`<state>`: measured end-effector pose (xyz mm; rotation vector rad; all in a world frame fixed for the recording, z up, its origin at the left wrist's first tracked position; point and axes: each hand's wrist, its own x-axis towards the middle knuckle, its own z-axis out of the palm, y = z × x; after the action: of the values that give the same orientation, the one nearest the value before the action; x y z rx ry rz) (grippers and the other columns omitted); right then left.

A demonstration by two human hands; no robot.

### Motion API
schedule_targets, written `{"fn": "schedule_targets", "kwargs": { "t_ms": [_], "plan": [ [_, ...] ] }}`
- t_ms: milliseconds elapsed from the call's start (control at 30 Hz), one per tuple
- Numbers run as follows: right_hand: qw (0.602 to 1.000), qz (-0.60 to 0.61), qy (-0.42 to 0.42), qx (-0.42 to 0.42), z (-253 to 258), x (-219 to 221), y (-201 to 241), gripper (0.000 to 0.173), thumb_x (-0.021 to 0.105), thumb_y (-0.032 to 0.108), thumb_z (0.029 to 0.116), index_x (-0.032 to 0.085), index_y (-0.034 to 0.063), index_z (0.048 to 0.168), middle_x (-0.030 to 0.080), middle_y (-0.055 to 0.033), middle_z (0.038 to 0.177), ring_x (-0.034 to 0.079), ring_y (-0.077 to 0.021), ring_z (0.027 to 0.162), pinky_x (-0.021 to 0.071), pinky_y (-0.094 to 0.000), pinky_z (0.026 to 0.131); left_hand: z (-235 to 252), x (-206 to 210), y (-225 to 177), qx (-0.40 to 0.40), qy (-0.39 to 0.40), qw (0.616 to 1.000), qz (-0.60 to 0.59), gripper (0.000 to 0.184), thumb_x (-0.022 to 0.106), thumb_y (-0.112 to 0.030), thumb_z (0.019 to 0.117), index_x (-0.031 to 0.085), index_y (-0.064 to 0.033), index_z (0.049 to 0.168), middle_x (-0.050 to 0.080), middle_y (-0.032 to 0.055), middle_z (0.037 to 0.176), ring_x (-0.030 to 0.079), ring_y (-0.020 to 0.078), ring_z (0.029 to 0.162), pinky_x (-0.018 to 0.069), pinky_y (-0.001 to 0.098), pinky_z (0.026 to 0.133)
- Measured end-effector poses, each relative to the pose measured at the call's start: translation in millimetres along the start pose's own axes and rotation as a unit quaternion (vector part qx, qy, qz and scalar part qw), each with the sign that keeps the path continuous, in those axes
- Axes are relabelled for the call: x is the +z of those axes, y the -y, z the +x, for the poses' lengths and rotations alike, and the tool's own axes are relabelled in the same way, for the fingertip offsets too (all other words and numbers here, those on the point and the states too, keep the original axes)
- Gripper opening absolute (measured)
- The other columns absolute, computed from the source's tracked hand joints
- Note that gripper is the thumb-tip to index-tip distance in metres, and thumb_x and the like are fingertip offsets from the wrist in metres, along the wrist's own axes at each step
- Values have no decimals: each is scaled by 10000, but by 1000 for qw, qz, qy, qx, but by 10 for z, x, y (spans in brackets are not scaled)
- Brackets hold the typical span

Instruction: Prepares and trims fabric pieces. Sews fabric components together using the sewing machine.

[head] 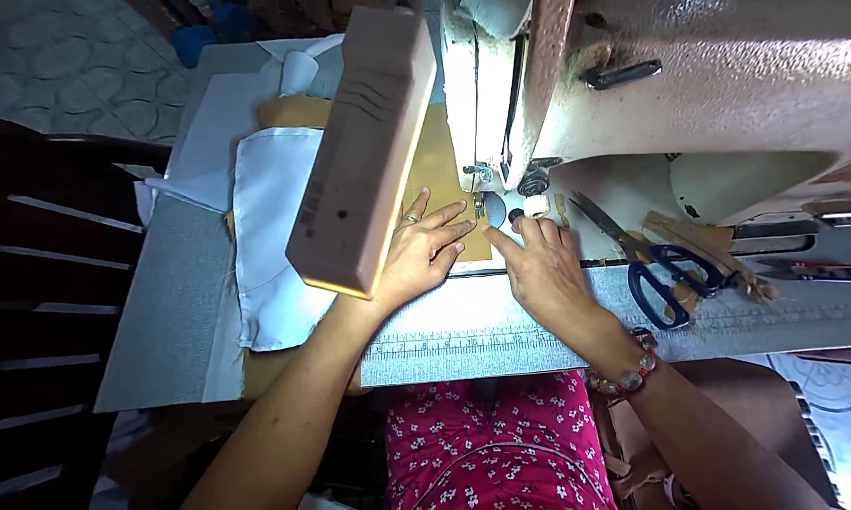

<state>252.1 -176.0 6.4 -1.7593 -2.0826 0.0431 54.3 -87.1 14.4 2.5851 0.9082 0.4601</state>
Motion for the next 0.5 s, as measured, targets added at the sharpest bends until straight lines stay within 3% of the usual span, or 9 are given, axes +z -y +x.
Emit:
{"fn": "schedule_targets", "kwargs": {
  "t_ms": [67,133,233,300,367,400,433,500],
  "plan": [
    [999,40,-18,-13,-266,-45,33,406,583,72,966,668,138,1357,645,-234,1243,593,-452,1200,487,-597,937,-16,-12,4,-8,16,1000,14,418,461,-249,1027,683,-131,1360,549,64,1522,363,476,1473,169,767,1138],
    [995,66,-67,-46,-720,-99,133,357,551,110,979,697,136,1305,672,-221,1259,614,-430,1225,489,-596,997,-20,-24,11,-17,22,999,18,422,447,-259,1038,670,-145,1378,537,61,1532,355,472,1479,152,774,1141],
    [988,79,-81,-104,-1620,-145,222,282,457,189,1063,633,216,1281,695,-107,1169,657,-271,1121,487,-407,1021,-124,-35,-97,5,28,998,62,429,411,-246,1083,598,-130,1451,472,97,1582,280,489,1509,124,764,1169],
    [989,117,-54,-69,-2260,-28,179,256,464,200,1066,650,208,1242,690,-87,1095,655,-244,1042,495,-365,977,-255,27,-199,41,14,995,90,468,379,-294,1085,548,-142,1494,407,124,1622,217,514,1522,101,786,1168],
    [981,164,-23,103,-2897,88,120,223,546,135,1003,729,139,1130,723,-117,1044,690,-281,998,548,-420,910,-419,119,-427,65,6,996,62,461,413,-273,1074,571,-94,1469,394,185,1616,189,529,1524,86,762,1199],
    [955,191,-7,227,-3163,106,107,228,561,86,982,756,60,1097,737,-156,1050,701,-312,1019,553,-457,922,-532,182,-548,90,0,995,42,429,454,-231,1061,604,-60,1425,397,208,1607,176,529,1526,87,734,1210],
    [908,216,6,358,-3381,106,84,239,558,63,983,752,-2,1106,736,-183,1079,698,-313,1057,549,-456,957,-671,276,-628,127,-8,992,20,383,497,-195,1055,633,-61,1387,414,193,1600,181,499,1535,100,701,1221],
    [775,258,-7,577,-3722,136,18,244,565,63,1003,703,-77,1148,707,-214,1122,683,-275,1067,544,-418,964,-902,492,-817,206,-8,978,-35,344,533,-158,1059,616,-174,1393,448,40,1597,241,327,1556,160,585,1253]
  ]
}}
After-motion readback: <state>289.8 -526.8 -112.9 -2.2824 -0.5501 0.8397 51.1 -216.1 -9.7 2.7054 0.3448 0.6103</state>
